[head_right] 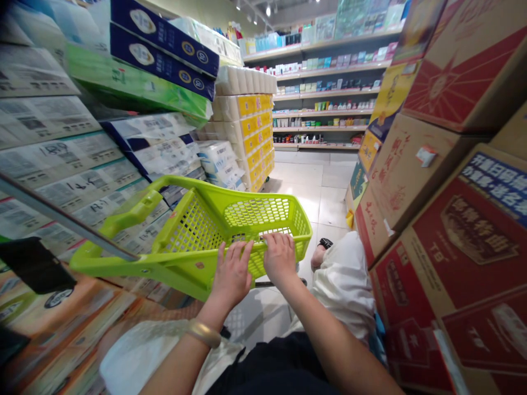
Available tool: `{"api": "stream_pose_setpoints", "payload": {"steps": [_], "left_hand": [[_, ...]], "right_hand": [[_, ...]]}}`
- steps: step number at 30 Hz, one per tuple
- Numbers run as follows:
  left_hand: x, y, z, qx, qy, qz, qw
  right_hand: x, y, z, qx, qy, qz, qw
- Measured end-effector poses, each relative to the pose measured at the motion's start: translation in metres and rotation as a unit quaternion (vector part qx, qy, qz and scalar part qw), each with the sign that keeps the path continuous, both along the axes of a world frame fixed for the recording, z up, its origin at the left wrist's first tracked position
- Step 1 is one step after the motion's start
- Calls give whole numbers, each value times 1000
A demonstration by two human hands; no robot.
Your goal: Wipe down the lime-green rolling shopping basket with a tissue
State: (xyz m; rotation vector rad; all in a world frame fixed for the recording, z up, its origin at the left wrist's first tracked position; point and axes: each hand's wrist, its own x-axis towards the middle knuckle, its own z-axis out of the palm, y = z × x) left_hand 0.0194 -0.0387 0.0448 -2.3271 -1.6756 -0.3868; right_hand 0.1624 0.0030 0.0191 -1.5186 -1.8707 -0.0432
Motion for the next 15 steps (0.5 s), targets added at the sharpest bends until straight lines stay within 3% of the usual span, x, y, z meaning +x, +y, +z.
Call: {"api": "stream_pose_setpoints", "payload": {"steps": [5, 11, 15], "left_hand": [[1, -2, 0, 4, 1, 6, 1000], [0, -4, 0, -4, 8, 7, 1000], [-4, -5, 0, -2, 7, 4, 1000]], "right_hand": [[7, 2, -3, -4, 11, -53, 999], [-31, -8, 1, 8, 6, 32, 999], [-18, -9, 0, 1, -5, 34, 999]]}}
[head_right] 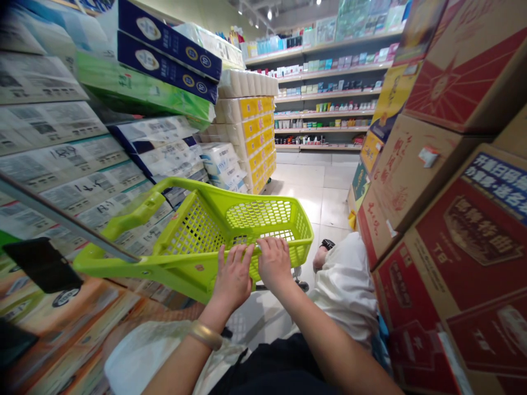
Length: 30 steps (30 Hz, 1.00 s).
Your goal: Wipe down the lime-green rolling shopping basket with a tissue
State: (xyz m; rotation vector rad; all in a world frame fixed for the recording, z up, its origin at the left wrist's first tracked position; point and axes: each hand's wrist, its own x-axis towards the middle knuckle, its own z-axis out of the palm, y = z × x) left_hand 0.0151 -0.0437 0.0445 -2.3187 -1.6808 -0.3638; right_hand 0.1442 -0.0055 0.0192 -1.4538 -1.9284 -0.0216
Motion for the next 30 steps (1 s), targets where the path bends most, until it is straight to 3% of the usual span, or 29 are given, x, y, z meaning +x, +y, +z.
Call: {"api": "stream_pose_setpoints", "payload": {"steps": [6, 14, 18, 23, 30], "left_hand": [[3, 0, 0, -7, -15, -6, 1000], [2, 0, 0, -7, -16, -2, 1000], [-1, -1, -1, -5, -12, -7, 1000], [1, 0, -3, -5, -23, -6, 1000], [3, -2, -1, -6, -38, 2, 999]], "right_hand": [[28, 4, -4, -8, 4, -61, 998], [-16, -2, 3, 7, 19, 2, 1000], [5, -1, -1, 9, 8, 2, 1000], [29, 2, -8, 12, 1, -52, 999], [-8, -4, -1, 18, 15, -9, 1000]]}}
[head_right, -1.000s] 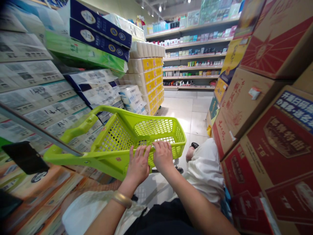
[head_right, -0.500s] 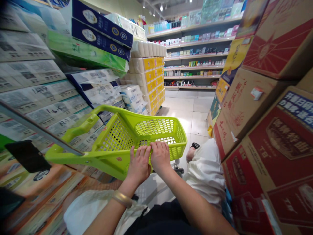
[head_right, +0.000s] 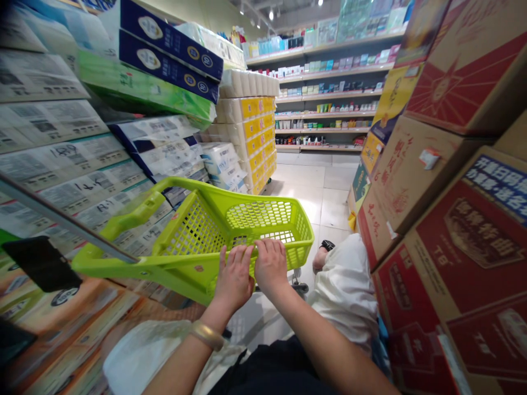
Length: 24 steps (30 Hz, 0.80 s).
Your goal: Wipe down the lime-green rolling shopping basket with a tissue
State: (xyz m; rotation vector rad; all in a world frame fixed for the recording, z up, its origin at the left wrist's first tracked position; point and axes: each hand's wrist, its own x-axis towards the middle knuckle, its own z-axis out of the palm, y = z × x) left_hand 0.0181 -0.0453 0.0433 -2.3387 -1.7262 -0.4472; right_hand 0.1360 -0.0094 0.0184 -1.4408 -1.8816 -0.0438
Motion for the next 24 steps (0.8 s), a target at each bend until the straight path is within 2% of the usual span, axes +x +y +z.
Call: {"api": "stream_pose_setpoints", "payload": {"steps": [2, 5, 11, 14, 19, 24], "left_hand": [[-2, 0, 0, 2, 3, -1, 1000], [-6, 1, -1, 1, 4, -4, 1000], [-4, 5, 4, -11, 5, 9, 1000], [0, 5, 9, -15, 7, 23, 1000], [0, 3, 15, -18, 11, 31, 999], [-5, 2, 16, -19, 27, 23, 999]], "right_hand": [[-2, -1, 1, -2, -7, 8, 1000], [11, -1, -1, -3, -20, 8, 1000], [44, 2, -7, -6, -10, -48, 999], [31, 0, -5, -10, -10, -45, 999], [-3, -6, -1, 0, -17, 9, 1000], [14, -7, -6, 0, -28, 13, 1000]]}}
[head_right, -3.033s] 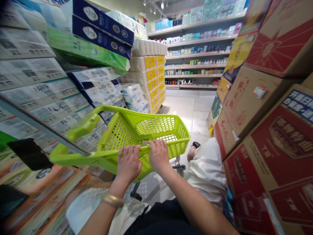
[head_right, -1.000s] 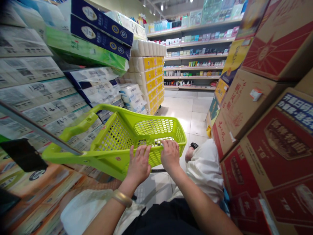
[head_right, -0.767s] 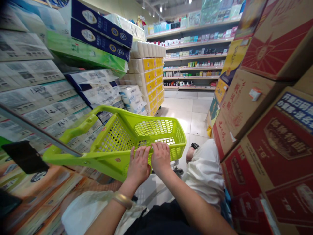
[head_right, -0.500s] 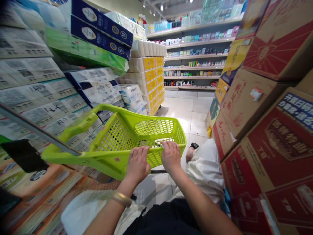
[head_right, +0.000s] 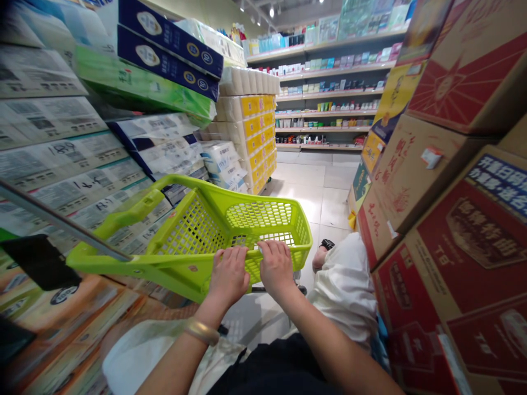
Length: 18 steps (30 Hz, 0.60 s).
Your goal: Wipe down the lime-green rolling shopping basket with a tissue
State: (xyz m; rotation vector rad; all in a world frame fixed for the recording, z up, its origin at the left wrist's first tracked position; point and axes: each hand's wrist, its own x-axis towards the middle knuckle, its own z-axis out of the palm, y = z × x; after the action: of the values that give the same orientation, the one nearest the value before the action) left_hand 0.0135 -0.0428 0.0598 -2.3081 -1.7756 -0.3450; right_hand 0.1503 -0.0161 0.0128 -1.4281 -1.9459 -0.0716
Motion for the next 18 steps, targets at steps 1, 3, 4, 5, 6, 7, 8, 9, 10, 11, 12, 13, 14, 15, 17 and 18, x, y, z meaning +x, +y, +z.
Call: {"api": "stream_pose_setpoints", "payload": {"steps": [1, 3, 4, 5, 6, 7, 8, 9, 10, 11, 12, 13, 14, 15, 17, 18], "left_hand": [[0, 0, 0, 0, 1, 1, 1000], [2, -1, 0, 0, 2, 6, 1000], [4, -1, 0, 0, 1, 9, 1000], [5, -1, 0, -1, 0, 13, 1000], [7, -1, 0, -1, -1, 16, 1000], [7, -1, -1, 0, -2, 18, 1000], [8, 0, -1, 2, -4, 18, 1000], [8, 0, -2, 4, -7, 18, 1000], [8, 0, -3, 8, -11, 16, 1000], [7, 0, -4, 12, -16, 13, 1000], [6, 0, -5, 15, -22, 11, 1000], [5, 0, -5, 18, -29, 9, 999], [4, 0, -5, 20, -35, 8, 999], [3, 1, -5, 21, -41, 8, 999], [2, 2, -4, 21, -51, 14, 998], [2, 2, -4, 22, -56, 19, 998]], "right_hand": [[6, 1, -1, 2, 1, -9, 1000], [15, 2, -3, 5, 6, -32, 999], [16, 2, -3, 5, 10, -41, 999], [15, 2, -3, 4, 15, -47, 999], [11, 2, -2, 2, 18, -46, 999], [6, 2, -2, 1, 20, -41, 999], [-1, 1, -1, 1, 21, -32, 999], [-8, 0, 1, 1, 21, -21, 1000], [-15, -1, 2, 1, 21, -11, 1000], [-19, -2, 3, 1, 22, -3, 1000], [-22, -2, 4, 1, 23, 5, 1000], [-23, -3, 4, 0, 22, 14, 1000], [-21, -4, 5, -1, 20, 23, 1000], [-18, -5, 5, -1, 17, 31, 999], [-6, -5, 4, -1, 10, 31, 999], [0, -5, 3, 0, 9, 23, 1000]]}}
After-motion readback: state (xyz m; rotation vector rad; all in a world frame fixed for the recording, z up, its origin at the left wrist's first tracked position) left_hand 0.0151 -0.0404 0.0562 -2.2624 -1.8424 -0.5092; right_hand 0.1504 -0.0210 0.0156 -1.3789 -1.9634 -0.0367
